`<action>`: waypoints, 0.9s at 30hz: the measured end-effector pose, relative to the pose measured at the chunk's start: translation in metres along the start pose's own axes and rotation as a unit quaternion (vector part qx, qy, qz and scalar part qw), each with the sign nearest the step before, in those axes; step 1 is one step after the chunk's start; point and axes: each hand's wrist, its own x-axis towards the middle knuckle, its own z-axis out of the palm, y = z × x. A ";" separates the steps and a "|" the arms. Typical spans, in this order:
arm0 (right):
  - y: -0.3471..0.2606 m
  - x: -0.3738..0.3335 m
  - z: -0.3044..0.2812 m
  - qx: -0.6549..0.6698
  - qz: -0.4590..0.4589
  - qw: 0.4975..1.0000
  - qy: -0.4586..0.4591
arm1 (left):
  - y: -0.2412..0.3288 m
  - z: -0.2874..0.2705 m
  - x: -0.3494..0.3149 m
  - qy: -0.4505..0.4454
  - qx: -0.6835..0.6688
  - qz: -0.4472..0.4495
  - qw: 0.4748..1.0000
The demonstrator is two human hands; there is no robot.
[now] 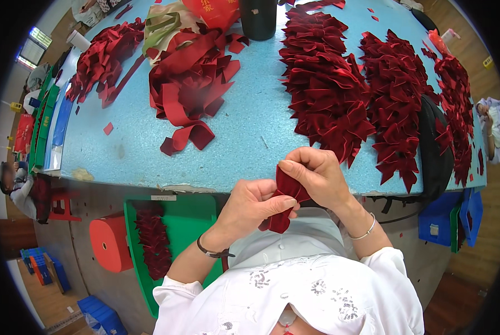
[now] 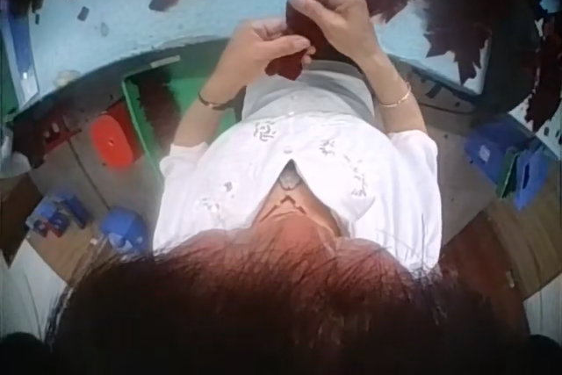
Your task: Folding pieces of red fabric into decorative bows.
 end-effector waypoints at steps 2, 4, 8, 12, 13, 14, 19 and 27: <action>0.005 0.004 0.003 0.003 0.017 1.000 0.001 | -0.002 0.000 0.002 0.000 0.014 -0.007 1.000; 0.011 0.008 0.006 0.057 0.008 0.998 0.027 | -0.011 0.003 0.004 0.008 -0.028 0.024 0.999; 0.000 0.016 -0.011 0.219 0.018 0.974 0.053 | -0.010 0.005 0.004 0.028 -0.080 0.039 0.996; 0.000 0.010 -0.018 0.197 -0.021 0.980 0.026 | -0.007 0.005 0.003 0.022 -0.083 0.036 0.996; 0.001 0.008 -0.020 0.152 -0.043 0.987 0.007 | -0.006 0.006 0.003 0.016 -0.078 0.035 0.996; 0.002 0.007 -0.022 0.152 -0.043 0.987 0.010 | -0.005 0.008 0.004 0.014 -0.076 0.034 0.996; 0.005 0.007 -0.024 0.017 -0.121 0.985 -0.121 | -0.005 0.011 0.004 0.000 -0.030 0.046 0.999; 0.008 0.004 -0.011 -0.004 -0.187 0.981 -0.047 | 0.007 0.017 0.001 -0.002 0.019 0.030 0.999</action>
